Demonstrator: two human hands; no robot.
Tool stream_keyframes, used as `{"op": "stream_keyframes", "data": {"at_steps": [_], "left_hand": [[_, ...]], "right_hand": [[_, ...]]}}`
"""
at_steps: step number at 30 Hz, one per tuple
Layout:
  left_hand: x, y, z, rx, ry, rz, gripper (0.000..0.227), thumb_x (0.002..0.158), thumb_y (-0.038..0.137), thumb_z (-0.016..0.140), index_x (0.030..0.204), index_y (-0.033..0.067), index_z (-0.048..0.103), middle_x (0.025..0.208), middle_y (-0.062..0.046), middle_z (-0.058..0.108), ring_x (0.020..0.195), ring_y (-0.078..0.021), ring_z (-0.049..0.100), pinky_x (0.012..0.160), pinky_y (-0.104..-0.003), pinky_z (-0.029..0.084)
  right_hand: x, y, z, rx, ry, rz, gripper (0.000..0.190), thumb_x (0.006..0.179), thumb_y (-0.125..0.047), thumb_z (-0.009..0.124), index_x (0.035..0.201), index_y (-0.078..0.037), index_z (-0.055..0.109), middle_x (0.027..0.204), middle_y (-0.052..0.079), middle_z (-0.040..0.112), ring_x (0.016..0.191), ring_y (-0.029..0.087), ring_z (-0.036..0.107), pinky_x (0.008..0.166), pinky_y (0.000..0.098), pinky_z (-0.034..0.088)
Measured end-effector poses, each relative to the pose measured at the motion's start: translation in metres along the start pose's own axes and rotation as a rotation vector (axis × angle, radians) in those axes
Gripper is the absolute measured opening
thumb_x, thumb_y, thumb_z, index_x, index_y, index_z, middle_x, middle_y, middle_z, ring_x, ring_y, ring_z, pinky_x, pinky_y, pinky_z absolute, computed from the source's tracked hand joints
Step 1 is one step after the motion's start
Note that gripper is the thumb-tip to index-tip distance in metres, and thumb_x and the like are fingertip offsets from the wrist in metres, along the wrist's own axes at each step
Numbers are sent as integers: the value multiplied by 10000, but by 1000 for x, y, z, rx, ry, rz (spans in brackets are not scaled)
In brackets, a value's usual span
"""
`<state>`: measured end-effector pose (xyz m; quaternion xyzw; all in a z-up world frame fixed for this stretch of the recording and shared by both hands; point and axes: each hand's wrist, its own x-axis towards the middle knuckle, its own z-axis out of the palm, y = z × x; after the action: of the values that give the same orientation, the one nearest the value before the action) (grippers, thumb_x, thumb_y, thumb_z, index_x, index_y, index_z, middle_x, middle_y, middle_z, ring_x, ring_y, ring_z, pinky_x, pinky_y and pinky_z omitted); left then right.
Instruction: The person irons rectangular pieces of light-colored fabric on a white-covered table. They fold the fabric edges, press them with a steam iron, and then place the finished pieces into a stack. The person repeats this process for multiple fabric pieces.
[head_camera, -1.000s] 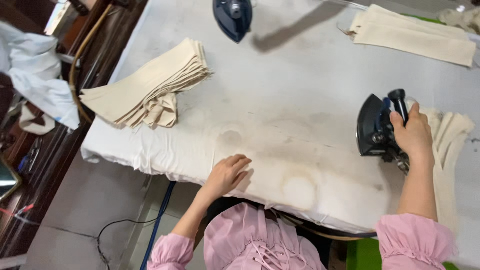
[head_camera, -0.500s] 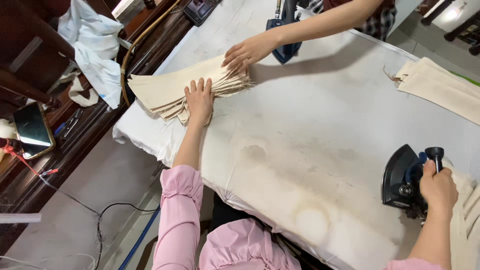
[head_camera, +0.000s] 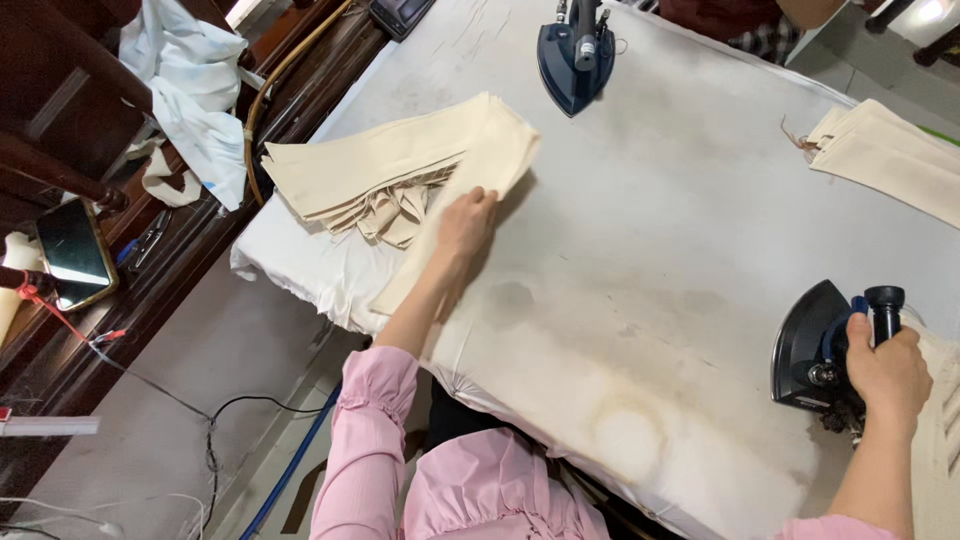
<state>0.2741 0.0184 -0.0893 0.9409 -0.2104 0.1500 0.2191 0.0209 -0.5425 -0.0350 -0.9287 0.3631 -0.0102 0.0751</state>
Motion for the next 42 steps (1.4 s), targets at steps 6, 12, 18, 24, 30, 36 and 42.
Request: {"op": "stream_keyframes", "data": {"at_steps": [6, 12, 18, 24, 30, 36, 42], "left_hand": [[-19, 196, -61, -160, -334, 77, 300, 926, -32, 480, 1218, -10, 543, 1098, -164, 639, 855, -274, 633, 731, -395, 561], [-60, 277, 39, -245, -299, 422, 420, 830, 430, 694, 1062, 135, 505, 997, -76, 550, 849, -280, 588, 586, -422, 506], [-104, 249, 94, 4, -276, 579, 729, 943, 632, 443, 1524, 205, 333, 1623, -91, 155, 1500, -386, 146, 1176, -561, 238], [-120, 219, 12, -225, -406, 487, 644, 1007, 477, 432, 1535, 162, 239, 1614, -131, 151, 1498, -330, 75, 1207, -576, 89], [-162, 85, -51, -403, 199, 160, 607, 896, -31, 652, 1435, 34, 379, 1413, -167, 379, 1310, -298, 401, 1134, -418, 396], [-175, 44, -53, -468, 339, -306, 416, 1001, 31, 506, 1406, 103, 444, 1313, -65, 393, 1140, -216, 486, 844, -299, 475], [-178, 46, -55, -374, 297, -318, 272, 973, 46, 582, 1245, 71, 587, 1293, -77, 414, 1170, -245, 492, 882, -320, 482]], "right_hand": [[2, 7, 7, -28, 52, -57, 693, 1127, -526, 448, 1178, 159, 535, 1075, 414, 654, 957, 607, 604, 777, 629, 434], [-9, -9, -11, -23, -23, 27, 651, 1090, -524, 453, 1206, 114, 507, 1090, 358, 646, 953, 577, 605, 744, 635, 458], [-12, -17, -25, -80, -138, 77, 711, 1058, -563, 476, 1294, 106, 423, 1133, 393, 619, 1013, 588, 580, 798, 628, 443], [-23, -7, -16, 145, 9, 98, 574, 1083, -570, 425, 1160, -22, 575, 1000, 243, 667, 893, 511, 600, 690, 604, 440], [-86, -46, -51, 469, -57, 87, 544, 923, -583, 684, 672, -141, 491, 611, -12, 424, 628, 138, 382, 537, 369, 278], [-122, -141, -68, 489, -118, -137, 514, 779, -573, 806, 901, -80, 728, 699, 169, 656, 726, 383, 665, 565, 401, 461], [-106, -225, -71, 352, -284, -344, 640, 826, -685, 647, 829, -47, 681, 638, 174, 651, 691, 379, 682, 578, 409, 483]]}}
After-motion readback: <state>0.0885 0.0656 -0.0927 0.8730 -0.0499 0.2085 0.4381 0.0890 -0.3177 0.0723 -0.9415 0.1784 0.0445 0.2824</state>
